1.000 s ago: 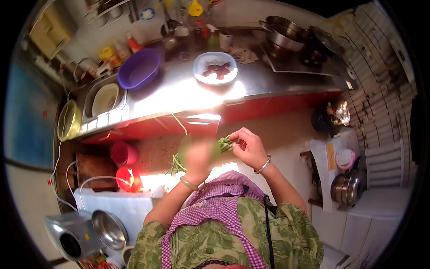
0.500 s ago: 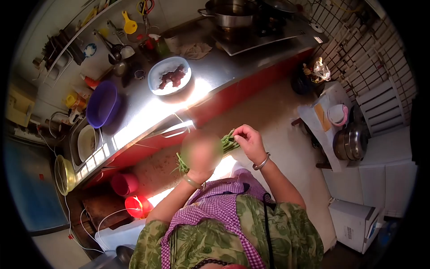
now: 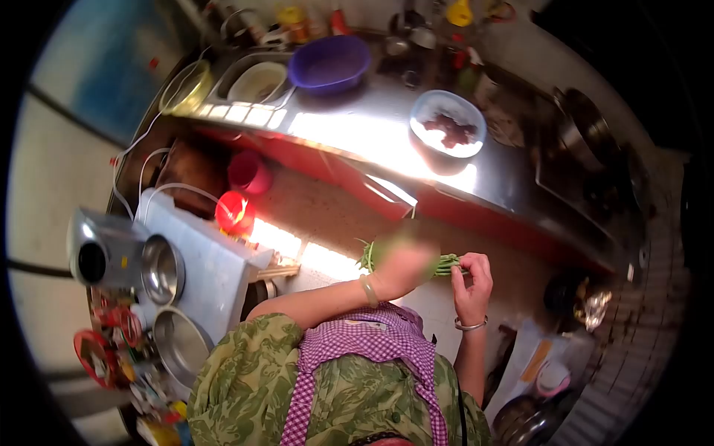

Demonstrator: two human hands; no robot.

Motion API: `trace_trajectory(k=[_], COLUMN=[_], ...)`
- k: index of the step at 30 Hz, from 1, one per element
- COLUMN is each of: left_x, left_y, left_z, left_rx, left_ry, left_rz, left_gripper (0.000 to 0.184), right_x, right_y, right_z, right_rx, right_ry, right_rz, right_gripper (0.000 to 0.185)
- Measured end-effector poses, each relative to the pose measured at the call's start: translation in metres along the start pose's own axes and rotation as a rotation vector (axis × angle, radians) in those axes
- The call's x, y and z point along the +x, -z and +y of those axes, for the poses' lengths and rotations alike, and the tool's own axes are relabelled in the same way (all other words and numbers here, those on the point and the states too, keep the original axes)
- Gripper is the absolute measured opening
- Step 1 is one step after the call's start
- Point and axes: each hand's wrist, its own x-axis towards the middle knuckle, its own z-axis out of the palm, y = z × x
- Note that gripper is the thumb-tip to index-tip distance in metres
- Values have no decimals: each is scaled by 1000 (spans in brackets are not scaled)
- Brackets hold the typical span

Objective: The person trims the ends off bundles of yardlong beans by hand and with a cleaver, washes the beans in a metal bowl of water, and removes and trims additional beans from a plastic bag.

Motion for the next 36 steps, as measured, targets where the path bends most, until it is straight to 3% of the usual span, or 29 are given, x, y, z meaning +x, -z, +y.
trace_trajectory(k=[7, 8, 11, 15, 18, 21, 23, 24, 25, 27, 29, 31, 33, 34, 35, 36], left_x=[-80, -94, -128, -181, -226, -250, -262, -277, -290, -305, -324, -337, -347, -358, -379, -401], left_y=[35, 44, 79, 130, 133, 136, 134, 123, 118, 118, 116, 129, 157, 161, 155, 147], left_z=[-58, -64, -56, -29, -2, 27, 51, 47, 47, 45, 35, 33, 48, 48, 37, 29], left_rx=[1, -111, -320, -177, -56, -7, 10, 46, 106, 0, -123, -213, -265, -210, 59, -1], left_ry=[258, 258, 522, 752, 1060, 1325, 1462, 1440, 1427, 1344, 1312, 1306, 1260, 1114, 992, 987], left_rz=[211, 247, 412, 551, 564, 812, 1030, 1194, 1265, 1443, 1514, 1513, 1310, 1288, 1293, 1539], left_gripper=[8, 10, 17, 28, 38, 45, 46, 47, 49, 53, 56, 59, 66, 67, 64, 62], right_x=[50, 54, 57, 44, 19, 0, -29, -41, -57, -110, -145, -170, -178, -173, -173, -175], right_y=[-94, -110, -162, -230, -261, -298, -309, -316, -334, -346, -344, -352, -371, -367, -369, -366], right_z=[-47, -54, -84, -111, -151, -144, -155, -159, -138, -110, -102, -103, -111, -135, -155, -181], right_rx=[112, 154, 291, 386, 366, 501, 698, 789, 758, 912, 623, 644, 688, 627, 713, 691], right_ry=[274, 307, 340, 423, 668, 575, 329, 207, 122, -103, 181, 73, -110, -358, -259, -298], right_rz=[-408, -461, -616, -819, -890, -1234, -1352, -1404, -1673, -2009, -2178, -2086, -2082, -2102, -2077, -2064], right_gripper=[4, 5, 5, 7, 9, 22, 42, 52, 76, 78, 80, 68, 60, 77, 57, 58])
